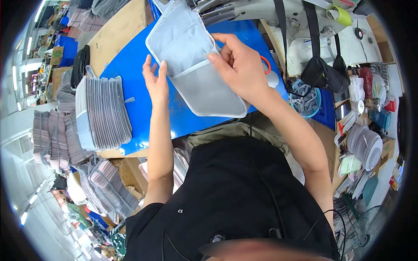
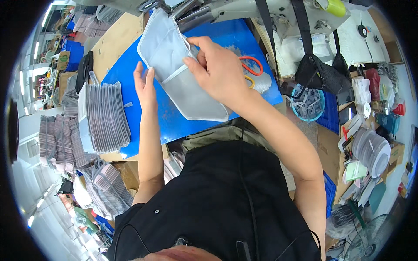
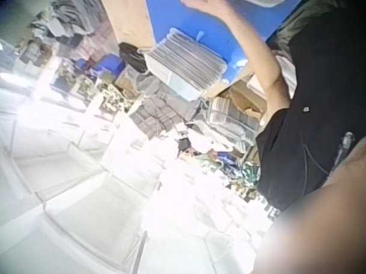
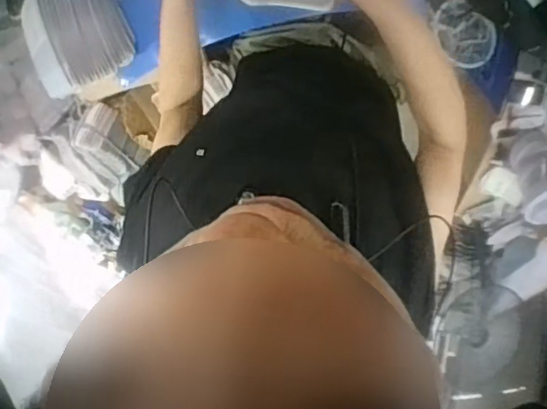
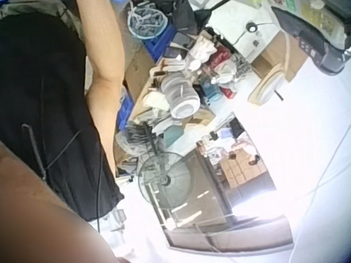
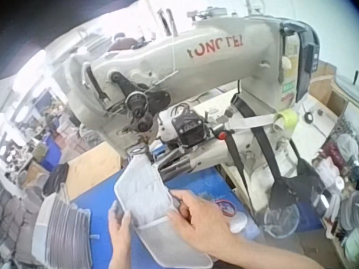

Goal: Sewing fabric and mesh panels together using an industrial sewing machine to create small pouches.

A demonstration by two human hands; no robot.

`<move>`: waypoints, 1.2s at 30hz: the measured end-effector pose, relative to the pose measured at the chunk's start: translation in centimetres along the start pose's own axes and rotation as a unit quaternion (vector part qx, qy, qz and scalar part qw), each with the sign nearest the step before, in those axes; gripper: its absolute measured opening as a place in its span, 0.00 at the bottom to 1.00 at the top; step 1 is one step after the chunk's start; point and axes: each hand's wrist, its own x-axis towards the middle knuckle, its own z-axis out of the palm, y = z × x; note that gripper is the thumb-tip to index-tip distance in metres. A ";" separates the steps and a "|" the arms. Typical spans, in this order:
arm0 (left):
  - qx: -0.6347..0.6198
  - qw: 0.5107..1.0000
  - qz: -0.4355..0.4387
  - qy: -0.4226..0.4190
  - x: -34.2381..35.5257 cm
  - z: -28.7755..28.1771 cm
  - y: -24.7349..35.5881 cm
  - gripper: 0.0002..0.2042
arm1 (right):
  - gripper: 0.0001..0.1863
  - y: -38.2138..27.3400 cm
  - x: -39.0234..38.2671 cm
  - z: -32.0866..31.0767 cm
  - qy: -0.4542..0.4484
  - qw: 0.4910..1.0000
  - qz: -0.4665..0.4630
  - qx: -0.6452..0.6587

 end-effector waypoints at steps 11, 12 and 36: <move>-0.210 0.974 -0.081 -0.020 -3.1 -5.6 0.8 0.26 | 0.20 -0.8 -0.8 0.9 -0.019 0.843 0.165 0.511; -0.215 0.974 -0.072 -0.024 -2.8 -5.9 1.2 0.26 | 0.21 -0.9 -0.4 0.9 -0.032 0.837 0.162 0.522; -0.285 0.952 -0.079 -0.084 3.5 -8.6 3.8 0.21 | 0.17 0.1 4.3 -6.3 0.182 0.920 0.102 0.333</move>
